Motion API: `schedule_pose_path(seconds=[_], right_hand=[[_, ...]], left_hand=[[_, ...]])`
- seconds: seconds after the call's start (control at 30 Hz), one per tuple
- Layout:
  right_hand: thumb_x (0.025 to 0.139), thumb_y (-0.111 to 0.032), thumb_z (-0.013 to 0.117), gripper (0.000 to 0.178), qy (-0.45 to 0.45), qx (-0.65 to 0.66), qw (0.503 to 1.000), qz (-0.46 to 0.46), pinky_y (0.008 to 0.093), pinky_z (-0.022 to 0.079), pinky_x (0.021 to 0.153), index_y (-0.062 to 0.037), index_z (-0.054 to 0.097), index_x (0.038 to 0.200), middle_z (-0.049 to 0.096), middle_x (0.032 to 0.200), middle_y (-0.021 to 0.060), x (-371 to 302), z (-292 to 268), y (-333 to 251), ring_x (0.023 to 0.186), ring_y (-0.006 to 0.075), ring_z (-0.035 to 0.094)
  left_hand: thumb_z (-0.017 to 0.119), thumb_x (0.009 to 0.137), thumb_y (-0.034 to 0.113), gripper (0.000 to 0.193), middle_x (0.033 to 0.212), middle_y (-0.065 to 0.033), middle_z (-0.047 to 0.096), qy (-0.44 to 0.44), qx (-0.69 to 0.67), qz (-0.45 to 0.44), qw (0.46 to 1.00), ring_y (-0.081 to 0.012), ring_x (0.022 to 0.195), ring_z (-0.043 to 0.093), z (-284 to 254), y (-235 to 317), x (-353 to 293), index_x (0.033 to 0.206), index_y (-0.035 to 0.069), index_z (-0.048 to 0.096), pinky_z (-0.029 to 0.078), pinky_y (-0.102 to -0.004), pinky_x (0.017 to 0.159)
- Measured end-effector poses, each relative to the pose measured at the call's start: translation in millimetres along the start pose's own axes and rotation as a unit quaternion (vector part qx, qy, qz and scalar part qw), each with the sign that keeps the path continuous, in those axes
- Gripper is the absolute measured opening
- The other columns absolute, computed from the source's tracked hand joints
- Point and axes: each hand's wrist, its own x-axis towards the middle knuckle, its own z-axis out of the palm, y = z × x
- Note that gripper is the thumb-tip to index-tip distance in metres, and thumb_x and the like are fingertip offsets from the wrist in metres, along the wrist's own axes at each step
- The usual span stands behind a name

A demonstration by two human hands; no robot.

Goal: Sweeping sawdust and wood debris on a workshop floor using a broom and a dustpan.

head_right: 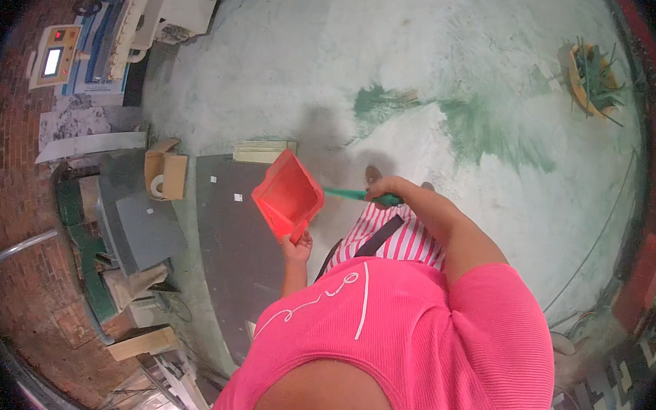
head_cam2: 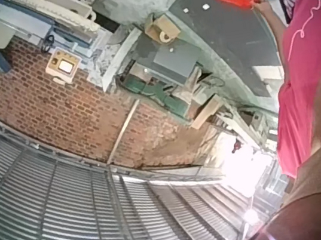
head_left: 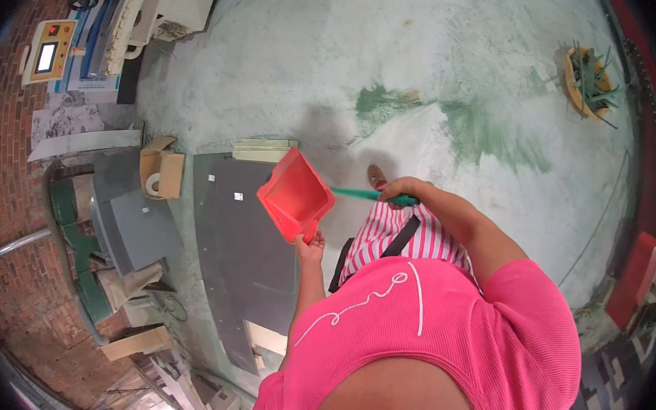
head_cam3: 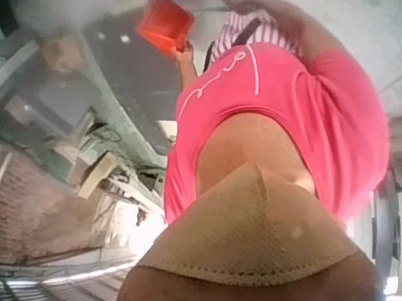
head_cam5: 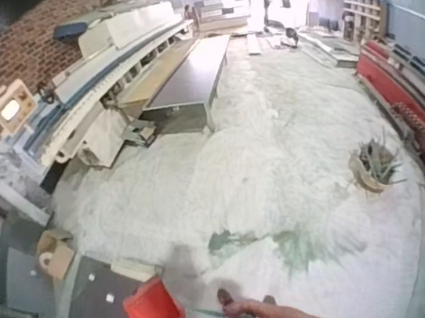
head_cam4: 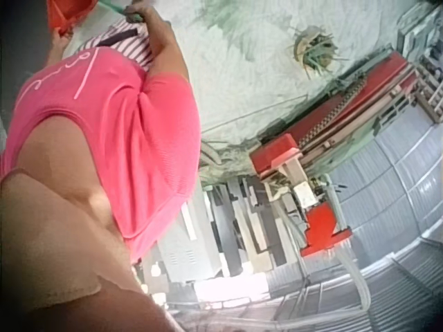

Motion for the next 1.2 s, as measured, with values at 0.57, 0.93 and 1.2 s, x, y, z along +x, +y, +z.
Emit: schedule_pose_path(seconds=[0.57,0.93,1.2], right_hand=[[0.076,-0.022,0.047,0.02,0.169,0.442,0.862,-0.184,0.0171,0.037,0.035,-0.0117,0.031,0.081,0.04,0.055,0.0028,-104.7,-129.2,-11.1,0.043,0.0072,0.04],[0.076,-0.019,0.037,0.014,0.469,0.191,0.825,-0.251,0.029,0.037,0.034,-0.0084,0.033,0.085,0.045,0.048,0.0068,-192.6,-144.9,69.6,0.037,0.0155,0.043],[0.077,-0.017,0.043,0.04,0.375,0.256,0.848,-0.273,0.0223,0.036,0.034,-0.0142,0.022,0.11,0.039,0.057,0.0029,-155.9,-34.6,65.7,0.043,0.0087,0.039]], left_hand=[[0.039,0.068,0.028,0.033,0.071,-0.0103,0.054,0.002,0.111,0.003,0.994,-0.019,0.065,0.052,16.4,52.8,29.0,0.086,0.002,0.047,0.041,-0.0298,0.06],[0.042,0.069,0.027,0.031,0.08,-0.0092,0.053,-0.065,0.09,-0.014,0.994,-0.0206,0.066,0.052,68.8,60.9,42.9,0.091,0.006,0.044,0.041,-0.0315,0.059],[0.044,0.066,0.027,0.027,0.071,-0.0084,0.053,-0.018,0.127,-0.044,0.991,-0.0199,0.064,0.052,81.8,49.3,64.3,0.083,0.006,0.045,0.04,-0.0315,0.06]])
